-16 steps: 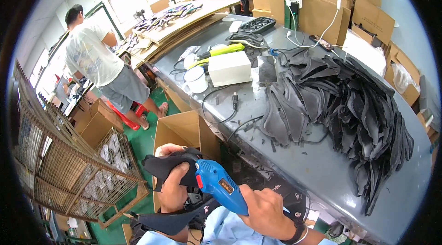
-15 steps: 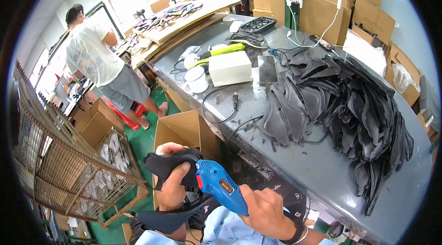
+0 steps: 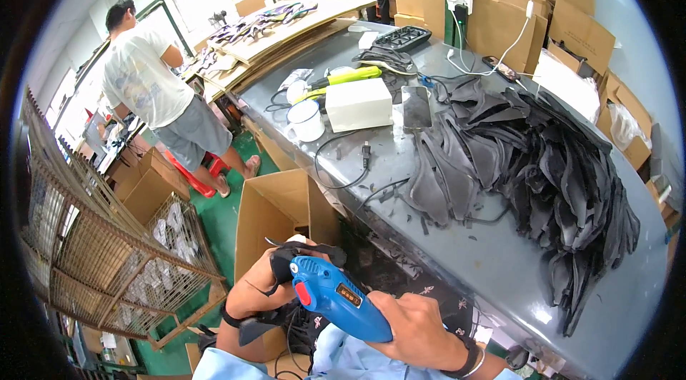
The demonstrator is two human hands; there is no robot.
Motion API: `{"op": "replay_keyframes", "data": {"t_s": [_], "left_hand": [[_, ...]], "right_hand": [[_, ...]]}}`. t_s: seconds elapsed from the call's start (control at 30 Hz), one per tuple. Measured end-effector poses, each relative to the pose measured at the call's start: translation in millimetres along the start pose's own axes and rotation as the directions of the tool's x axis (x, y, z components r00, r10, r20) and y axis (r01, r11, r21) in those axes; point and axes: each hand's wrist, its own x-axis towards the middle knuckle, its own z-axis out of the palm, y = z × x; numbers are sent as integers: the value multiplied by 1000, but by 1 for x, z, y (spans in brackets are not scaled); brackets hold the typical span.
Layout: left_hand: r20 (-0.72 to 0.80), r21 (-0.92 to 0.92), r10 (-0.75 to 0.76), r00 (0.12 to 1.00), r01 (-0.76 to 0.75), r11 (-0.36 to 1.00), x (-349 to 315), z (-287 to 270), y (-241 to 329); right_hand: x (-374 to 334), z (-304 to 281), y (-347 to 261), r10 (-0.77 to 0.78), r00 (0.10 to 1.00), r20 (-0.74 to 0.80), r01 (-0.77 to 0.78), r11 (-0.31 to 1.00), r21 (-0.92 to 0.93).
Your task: Using a hot glue gun to apply adhesive to black fabric or foam components of a product, likely part of an athletic gear or footwear manufacturing process.
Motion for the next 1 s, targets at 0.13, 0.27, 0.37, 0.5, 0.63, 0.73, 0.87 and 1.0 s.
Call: {"op": "replay_keyframes", "data": {"t_s": [0.13, 0.27, 0.37, 0.5, 0.63, 0.73, 0.87, 1.0], "left_hand": [[256, 50, -279, 925, 276, 960, 2, 2, 3], [409, -251, -224, 885, 345, 904, 17, 40, 15], [338, -646, -227, 913, 400, 650, 9, 56, -4], [394, -789, -547, 739, 577, 212, 3, 83, -29], [-263, -866, -131, 956, -174, 468, 10, 125, -26], [-519, -805, -277, 809, -354, 476, 22, 110, -15], [-723, -608, -149, 675, -518, 602, 23, 86, -17], [-811, -484, -48, 582, -624, 613, 24, 75, -18]], "right_hand": [[8, -8, 2, 37, 998, -51, -35, 999, 25], [30, -10, 1, 217, 969, -122, -167, 930, 326], [35, -26, 1, 363, 931, -45, -300, 828, 473], [36, -28, 21, 464, 863, -199, -282, 770, 572], [38, -18, 13, 399, 850, -343, -268, 889, 372], [29, -12, 9, 369, 870, -328, -301, 922, 242], [11, -1, 19, 133, 940, -313, -172, 980, -100], [1, 8, 14, 136, 956, -260, -186, 966, -179]]}}
